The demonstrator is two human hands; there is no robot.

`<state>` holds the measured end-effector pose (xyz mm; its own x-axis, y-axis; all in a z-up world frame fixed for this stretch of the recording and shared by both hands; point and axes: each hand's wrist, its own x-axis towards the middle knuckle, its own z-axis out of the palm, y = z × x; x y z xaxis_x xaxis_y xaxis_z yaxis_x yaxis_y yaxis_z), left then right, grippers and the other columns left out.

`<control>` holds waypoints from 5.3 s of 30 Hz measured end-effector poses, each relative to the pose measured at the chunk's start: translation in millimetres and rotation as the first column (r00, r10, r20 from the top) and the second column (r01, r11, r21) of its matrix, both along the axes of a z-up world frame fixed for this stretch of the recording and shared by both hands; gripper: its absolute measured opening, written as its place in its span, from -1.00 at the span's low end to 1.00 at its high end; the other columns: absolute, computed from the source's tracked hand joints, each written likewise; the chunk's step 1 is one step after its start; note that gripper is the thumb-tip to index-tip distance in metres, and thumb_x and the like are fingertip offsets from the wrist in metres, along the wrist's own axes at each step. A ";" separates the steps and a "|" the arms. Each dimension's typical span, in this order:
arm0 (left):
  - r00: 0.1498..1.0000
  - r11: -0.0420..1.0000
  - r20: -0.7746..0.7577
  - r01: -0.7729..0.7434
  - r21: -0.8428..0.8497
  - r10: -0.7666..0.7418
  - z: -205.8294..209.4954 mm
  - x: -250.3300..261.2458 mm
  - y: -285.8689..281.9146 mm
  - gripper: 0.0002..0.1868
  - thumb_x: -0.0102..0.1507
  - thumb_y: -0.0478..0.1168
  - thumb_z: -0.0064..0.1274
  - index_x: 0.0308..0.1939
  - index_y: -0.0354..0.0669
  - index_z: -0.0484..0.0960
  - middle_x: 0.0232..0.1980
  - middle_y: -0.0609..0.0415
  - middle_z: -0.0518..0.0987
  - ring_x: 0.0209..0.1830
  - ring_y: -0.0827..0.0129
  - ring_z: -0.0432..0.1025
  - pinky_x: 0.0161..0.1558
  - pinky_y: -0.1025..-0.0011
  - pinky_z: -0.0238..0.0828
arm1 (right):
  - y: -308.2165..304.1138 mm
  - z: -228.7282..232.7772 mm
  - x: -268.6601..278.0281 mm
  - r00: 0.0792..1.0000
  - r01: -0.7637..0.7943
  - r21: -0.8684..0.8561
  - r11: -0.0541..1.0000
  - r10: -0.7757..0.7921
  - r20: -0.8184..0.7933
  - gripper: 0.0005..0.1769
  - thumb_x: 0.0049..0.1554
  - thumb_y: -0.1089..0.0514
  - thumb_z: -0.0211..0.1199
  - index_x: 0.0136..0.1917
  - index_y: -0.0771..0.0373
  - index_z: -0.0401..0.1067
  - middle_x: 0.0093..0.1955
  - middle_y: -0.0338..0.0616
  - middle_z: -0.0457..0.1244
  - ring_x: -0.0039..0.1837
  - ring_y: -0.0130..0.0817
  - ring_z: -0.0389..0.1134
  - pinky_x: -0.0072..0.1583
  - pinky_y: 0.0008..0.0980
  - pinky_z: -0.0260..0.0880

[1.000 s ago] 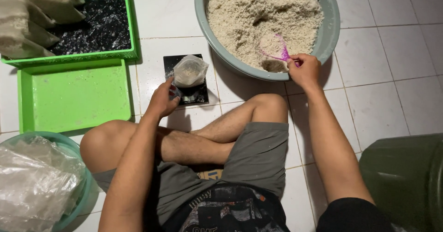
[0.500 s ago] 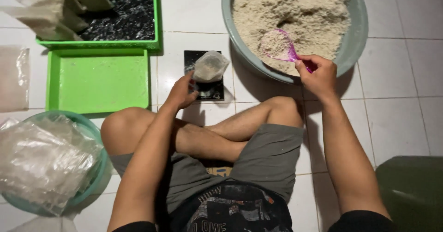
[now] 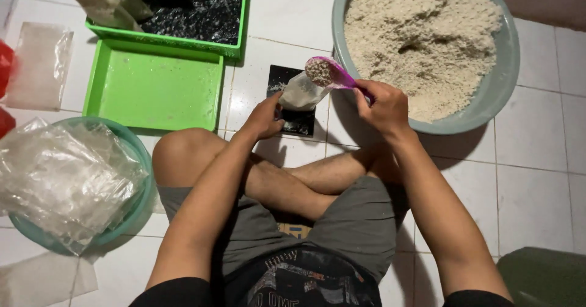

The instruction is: Scooping white granular material into small plastic bags and weighing them on a digital scale for portioning.

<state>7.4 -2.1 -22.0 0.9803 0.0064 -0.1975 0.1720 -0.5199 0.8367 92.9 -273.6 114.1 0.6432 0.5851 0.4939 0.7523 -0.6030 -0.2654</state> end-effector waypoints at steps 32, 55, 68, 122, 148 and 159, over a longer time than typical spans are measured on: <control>0.974 0.990 -0.181 -0.143 -0.016 0.138 24.1 -0.4 2.0 -0.05 0.13 -0.38 0.13 0.49 -0.31 -0.11 0.06 -0.13 0.50 0.05 0.11 0.48 0.12 0.17 0.39 | -105.6 42.2 33.7 0.494 0.449 -0.600 0.662 -0.744 -0.451 -0.80 0.03 0.17 0.24 -0.14 0.32 0.57 -0.16 0.41 0.34 0.03 0.36 0.37 0.01 0.11 0.41; 0.979 0.991 -0.150 -0.130 0.043 0.135 5.1 -1.4 5.0 -0.01 0.12 -0.37 0.13 0.51 -0.33 -0.15 0.03 -0.09 0.50 0.00 0.12 0.50 0.07 0.19 0.41 | -199.0 -67.4 54.0 0.663 0.669 -0.192 0.718 -0.694 -0.282 -0.94 0.01 0.11 0.35 -0.19 -0.01 0.61 -0.34 -0.11 0.36 -0.16 -0.01 0.43 -0.18 -0.17 0.43; 0.984 0.993 -0.135 -0.115 0.030 0.118 10.6 -5.9 4.0 -0.04 0.13 -0.38 0.12 0.49 -0.39 -0.12 0.03 -0.15 0.50 0.03 0.05 0.49 0.09 0.14 0.41 | -192.5 -62.6 44.1 0.692 0.677 -0.108 0.728 -0.680 -0.245 -0.90 0.01 0.15 0.30 -0.17 0.05 0.61 -0.32 -0.06 0.36 -0.15 0.00 0.43 -0.16 -0.22 0.43; 0.977 0.985 -0.215 0.037 0.170 0.000 15.9 -6.9 4.0 -0.29 0.14 -0.32 0.13 0.37 -0.36 0.31 0.06 -0.28 0.57 0.08 -0.04 0.50 0.12 0.05 0.41 | -178.7 -60.6 35.9 0.696 0.682 -0.013 0.731 -0.654 -0.297 -0.91 0.00 0.19 0.32 -0.20 0.07 0.61 -0.34 -0.01 0.35 -0.21 -0.02 0.42 -0.21 -0.26 0.39; 0.979 0.998 -0.200 -0.014 0.054 0.024 33.0 -11.3 -1.0 -0.17 0.13 -0.32 0.13 0.45 -0.33 0.14 0.16 -0.38 0.50 0.17 -0.15 0.43 0.20 -0.03 0.36 | -132.0 -19.9 -5.3 0.824 0.514 0.267 0.815 -0.383 -0.417 -0.86 0.08 0.26 0.40 -0.03 0.22 0.59 -0.21 0.14 0.36 -0.14 -0.19 0.41 -0.12 -0.35 0.40; 0.991 0.999 -0.130 0.034 0.017 -0.032 20.0 -8.0 -2.2 -0.08 0.12 -0.28 0.15 0.50 -0.22 0.02 0.09 -0.26 0.56 0.12 -0.06 0.48 0.15 0.03 0.40 | -27.8 -3.4 -28.6 0.927 0.243 0.287 0.927 -0.134 -0.351 -0.86 0.10 0.29 0.43 -0.02 0.25 0.59 -0.22 0.10 0.37 -0.17 -0.13 0.43 -0.21 -0.35 0.40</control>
<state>-0.6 -4.3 -2.0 0.9463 -0.0203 -0.3228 0.2607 -0.5430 0.7983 64.3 -301.5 110.7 0.8797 0.2829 0.3822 0.4748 -0.5666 -0.6735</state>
